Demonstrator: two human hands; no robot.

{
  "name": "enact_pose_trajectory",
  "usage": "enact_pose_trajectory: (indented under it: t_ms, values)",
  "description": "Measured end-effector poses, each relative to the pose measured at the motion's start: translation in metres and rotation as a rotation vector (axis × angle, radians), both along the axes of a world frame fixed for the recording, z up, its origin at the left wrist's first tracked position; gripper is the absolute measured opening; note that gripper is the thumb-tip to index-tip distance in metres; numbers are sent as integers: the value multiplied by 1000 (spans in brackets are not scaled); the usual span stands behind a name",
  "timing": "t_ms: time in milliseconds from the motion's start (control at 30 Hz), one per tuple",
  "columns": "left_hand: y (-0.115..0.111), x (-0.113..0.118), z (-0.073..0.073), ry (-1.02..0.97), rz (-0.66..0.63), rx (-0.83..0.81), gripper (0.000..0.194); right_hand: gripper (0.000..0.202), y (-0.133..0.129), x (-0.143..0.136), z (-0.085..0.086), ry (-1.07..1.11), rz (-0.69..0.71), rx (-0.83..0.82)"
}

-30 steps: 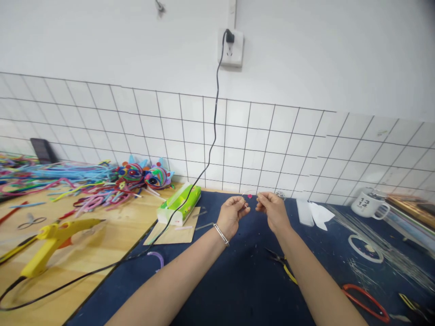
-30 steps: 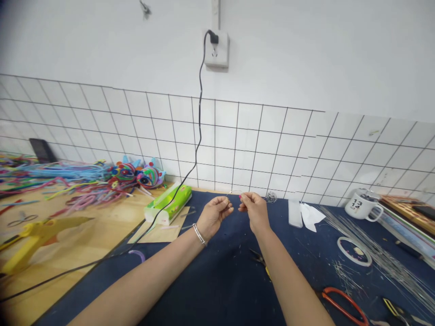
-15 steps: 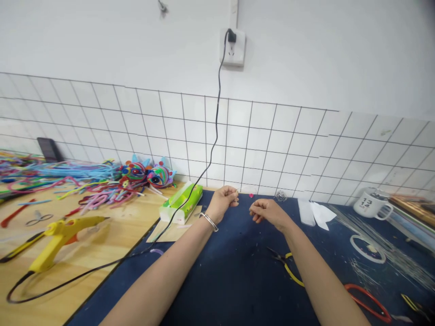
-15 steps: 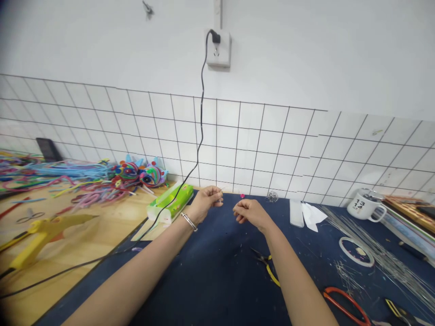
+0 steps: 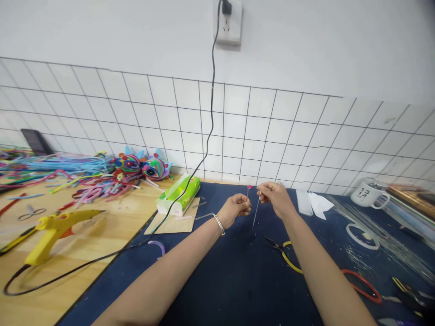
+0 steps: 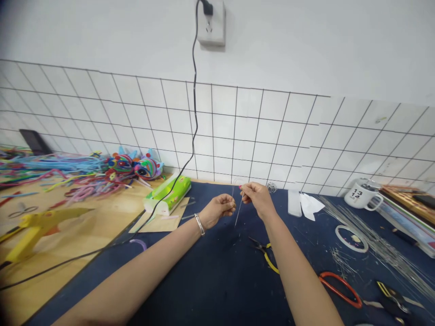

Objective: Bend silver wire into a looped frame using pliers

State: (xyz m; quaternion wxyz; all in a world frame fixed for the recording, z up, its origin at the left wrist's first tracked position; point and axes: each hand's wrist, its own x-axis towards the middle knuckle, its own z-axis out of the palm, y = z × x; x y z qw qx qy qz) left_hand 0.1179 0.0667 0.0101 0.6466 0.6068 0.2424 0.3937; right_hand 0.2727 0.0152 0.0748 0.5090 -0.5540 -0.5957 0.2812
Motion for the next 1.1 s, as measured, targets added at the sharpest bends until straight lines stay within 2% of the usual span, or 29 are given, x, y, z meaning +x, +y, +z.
enact_pose_trajectory:
  t_ms: [100,233,333,433,567,733,933,1100]
  values:
    - [3,0,-6,87,18,71,16,32,1,10,1,-121,-7,-40]
    - [13,-4,-10,256,57,206,12,23,0,45,8,-348,-66,-88]
    - [21,-10,-7,408,87,341,9,14,-3,73,14,-516,-98,-117]
    - [29,-19,-1,544,144,483,12,10,-5,87,13,-642,-40,-175]
    - [34,-29,2,711,182,611,17,9,1,86,-1,-741,67,-257]
    - [34,-27,-9,851,141,683,14,8,11,90,-22,-798,93,-324]
    - [34,-21,-20,895,125,703,9,10,13,99,-28,-795,-9,-275]
    - [36,-24,-18,808,165,647,5,12,11,84,-21,-747,-132,-148]
